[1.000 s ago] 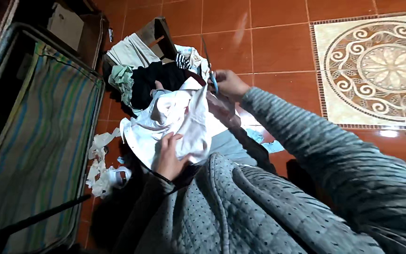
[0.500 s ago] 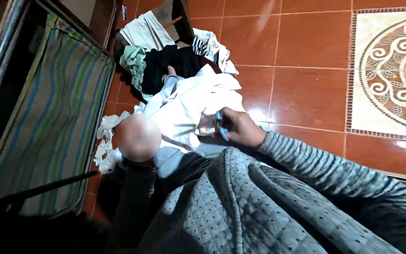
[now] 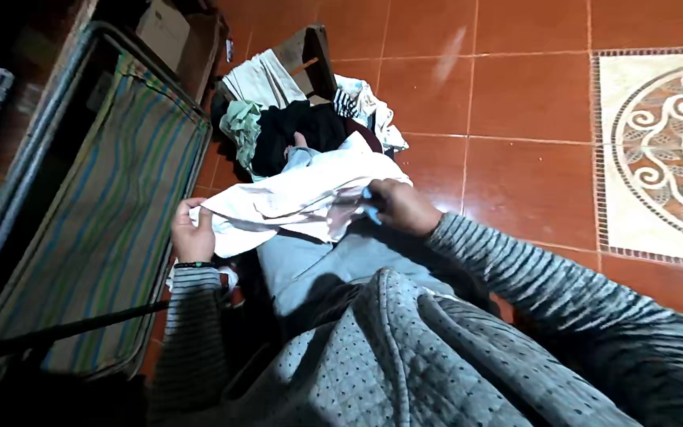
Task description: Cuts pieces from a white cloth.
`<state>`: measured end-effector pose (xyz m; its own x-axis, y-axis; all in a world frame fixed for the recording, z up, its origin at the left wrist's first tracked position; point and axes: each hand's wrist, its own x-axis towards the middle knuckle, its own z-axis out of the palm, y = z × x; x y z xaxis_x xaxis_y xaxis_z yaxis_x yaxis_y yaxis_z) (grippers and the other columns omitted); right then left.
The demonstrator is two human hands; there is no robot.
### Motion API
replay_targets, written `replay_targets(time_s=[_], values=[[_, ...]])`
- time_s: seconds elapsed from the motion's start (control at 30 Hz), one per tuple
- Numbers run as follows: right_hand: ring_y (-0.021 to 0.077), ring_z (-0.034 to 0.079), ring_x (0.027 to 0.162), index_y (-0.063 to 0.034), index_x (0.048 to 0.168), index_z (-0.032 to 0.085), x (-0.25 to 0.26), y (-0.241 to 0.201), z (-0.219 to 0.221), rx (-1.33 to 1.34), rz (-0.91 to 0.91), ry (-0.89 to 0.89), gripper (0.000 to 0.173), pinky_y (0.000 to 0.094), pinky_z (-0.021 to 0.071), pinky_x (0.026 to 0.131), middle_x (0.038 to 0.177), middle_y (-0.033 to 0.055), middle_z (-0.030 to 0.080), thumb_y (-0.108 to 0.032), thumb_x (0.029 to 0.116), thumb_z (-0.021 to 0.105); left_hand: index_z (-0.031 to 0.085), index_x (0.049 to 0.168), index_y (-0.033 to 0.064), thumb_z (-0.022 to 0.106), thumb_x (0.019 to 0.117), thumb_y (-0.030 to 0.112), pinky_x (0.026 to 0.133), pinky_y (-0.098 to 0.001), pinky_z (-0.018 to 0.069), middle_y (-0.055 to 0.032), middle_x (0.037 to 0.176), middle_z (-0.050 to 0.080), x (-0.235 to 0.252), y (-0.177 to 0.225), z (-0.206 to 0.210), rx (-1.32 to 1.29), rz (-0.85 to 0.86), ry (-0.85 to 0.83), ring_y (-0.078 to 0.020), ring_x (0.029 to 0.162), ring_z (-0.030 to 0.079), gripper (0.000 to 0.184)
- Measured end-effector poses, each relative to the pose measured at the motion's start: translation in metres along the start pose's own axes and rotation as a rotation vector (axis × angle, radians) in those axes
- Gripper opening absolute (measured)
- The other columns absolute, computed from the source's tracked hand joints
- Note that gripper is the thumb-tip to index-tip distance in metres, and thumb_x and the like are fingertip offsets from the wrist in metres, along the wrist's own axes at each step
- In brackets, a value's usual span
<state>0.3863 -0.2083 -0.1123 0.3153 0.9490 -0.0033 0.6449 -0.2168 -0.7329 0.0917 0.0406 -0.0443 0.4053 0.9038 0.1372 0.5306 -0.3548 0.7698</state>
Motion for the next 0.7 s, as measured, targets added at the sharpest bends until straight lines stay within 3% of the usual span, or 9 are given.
replay_targets(time_s=[0.07, 0.1, 0.2, 0.3, 0.4, 0.5, 0.57, 0.63, 0.7], values=[[0.0428, 0.069, 0.09, 0.0044, 0.111, 0.065, 0.028, 0.01, -0.037, 0.019, 0.055, 0.106, 0.035, 0.065, 0.0541, 0.08, 0.096, 0.0248, 0.069, 0.001, 0.0795, 0.078, 0.061, 0.12, -0.0046, 0.054, 0.1036, 0.011, 0.091, -0.036, 0.0535, -0.0161, 0.11, 0.066, 0.028, -0.001, -0.012, -0.004, -0.011, 0.098, -0.0136, 0.098, 0.065, 0.024], [0.0423, 0.069, 0.089, 0.0057, 0.113, 0.064, 0.044, 0.016, -0.058, 0.031, 0.089, 0.162, 0.034, 0.0649, 0.0537, 0.08, 0.096, 0.025, 0.069, 0.0, 0.0819, 0.077, 0.061, 0.123, -0.0049, 0.054, 0.1039, 0.011, 0.093, -0.0401, 0.0526, -0.0195, 0.113, 0.066, 0.044, 0.0, -0.019, -0.005, -0.037, 0.135, -0.0185, 0.101, 0.065, 0.025], [0.0337, 0.066, 0.086, 0.0092, 0.114, 0.06, 0.096, 0.026, -0.122, 0.183, 0.152, 0.358, 0.031, 0.0554, 0.0535, 0.081, 0.096, 0.0239, 0.067, -0.001, 0.0869, 0.072, 0.06, 0.127, -0.0052, 0.054, 0.106, 0.017, 0.102, -0.0492, 0.0475, -0.026, 0.122, 0.064, 0.093, 0.017, -0.044, 0.001, -0.057, 0.212, -0.0297, 0.113, 0.063, 0.032], [0.0215, 0.062, 0.079, 0.0063, 0.114, 0.058, 0.13, 0.011, -0.176, 0.312, 0.123, 0.548, 0.035, 0.0432, 0.0531, 0.076, 0.093, 0.0166, 0.064, -0.005, 0.0866, 0.076, 0.063, 0.127, -0.0045, 0.055, 0.1062, 0.022, 0.105, -0.0561, 0.0443, -0.0293, 0.123, 0.064, 0.12, 0.058, -0.069, 0.087, 0.028, 0.283, -0.0374, 0.117, 0.062, 0.034], [0.0216, 0.065, 0.084, 0.0057, 0.12, 0.055, 0.13, -0.014, -0.211, 0.261, 0.005, 0.664, 0.044, 0.044, 0.055, 0.08, 0.1, 0.0173, 0.066, -0.008, 0.0849, 0.078, 0.062, 0.126, -0.0064, 0.054, 0.1061, 0.025, 0.105, -0.0532, 0.0445, -0.0301, 0.122, 0.064, 0.115, 0.091, -0.088, 0.157, 0.186, 0.335, -0.0367, 0.118, 0.062, 0.038], [0.0149, 0.064, 0.084, 0.0038, 0.119, 0.052, 0.1, -0.015, -0.21, 0.174, -0.095, 0.693, 0.044, 0.0366, 0.0551, 0.078, 0.1, 0.0132, 0.065, -0.015, 0.0857, 0.075, 0.062, 0.12, -0.0091, 0.056, 0.1047, 0.024, 0.096, -0.0338, 0.0508, -0.0238, 0.115, 0.067, 0.085, 0.081, -0.097, 0.162, 0.404, 0.373, -0.0168, 0.104, 0.065, 0.037], [0.0138, 0.063, 0.081, 0.0036, 0.118, 0.052, 0.072, 0.0, -0.188, 0.13, -0.099, 0.65, 0.043, 0.0358, 0.0546, 0.076, 0.098, 0.0122, 0.066, -0.017, 0.0858, 0.072, 0.06, 0.116, -0.0128, 0.058, 0.1033, 0.02, 0.09, -0.0282, 0.0518, -0.0222, 0.109, 0.066, 0.051, 0.059, -0.092, 0.142, 0.459, 0.315, -0.0105, 0.097, 0.063, 0.035], [0.0187, 0.066, 0.083, 0.0053, 0.118, 0.053, 0.037, 0.03, -0.154, 0.106, -0.045, 0.55, 0.042, 0.0408, 0.0565, 0.077, 0.097, 0.015, 0.067, -0.014, 0.0861, 0.072, 0.06, 0.112, -0.0122, 0.061, 0.0995, 0.014, 0.083, -0.0287, 0.0537, -0.0182, 0.104, 0.067, 0.009, 0.024, -0.075, 0.094, 0.374, 0.191, -0.0089, 0.09, 0.063, 0.029], [0.0245, 0.067, 0.084, 0.0074, 0.117, 0.054, 0.001, 0.074, -0.116, 0.132, 0.093, 0.449, 0.04, 0.0466, 0.0572, 0.078, 0.097, 0.0191, 0.068, -0.006, 0.0854, 0.074, 0.065, 0.107, -0.0074, 0.064, 0.0949, 0.012, 0.083, -0.0285, 0.0566, -0.0121, 0.101, 0.07, -0.039, -0.017, -0.047, 0.075, 0.242, 0.03, -0.0072, 0.089, 0.066, 0.023]])
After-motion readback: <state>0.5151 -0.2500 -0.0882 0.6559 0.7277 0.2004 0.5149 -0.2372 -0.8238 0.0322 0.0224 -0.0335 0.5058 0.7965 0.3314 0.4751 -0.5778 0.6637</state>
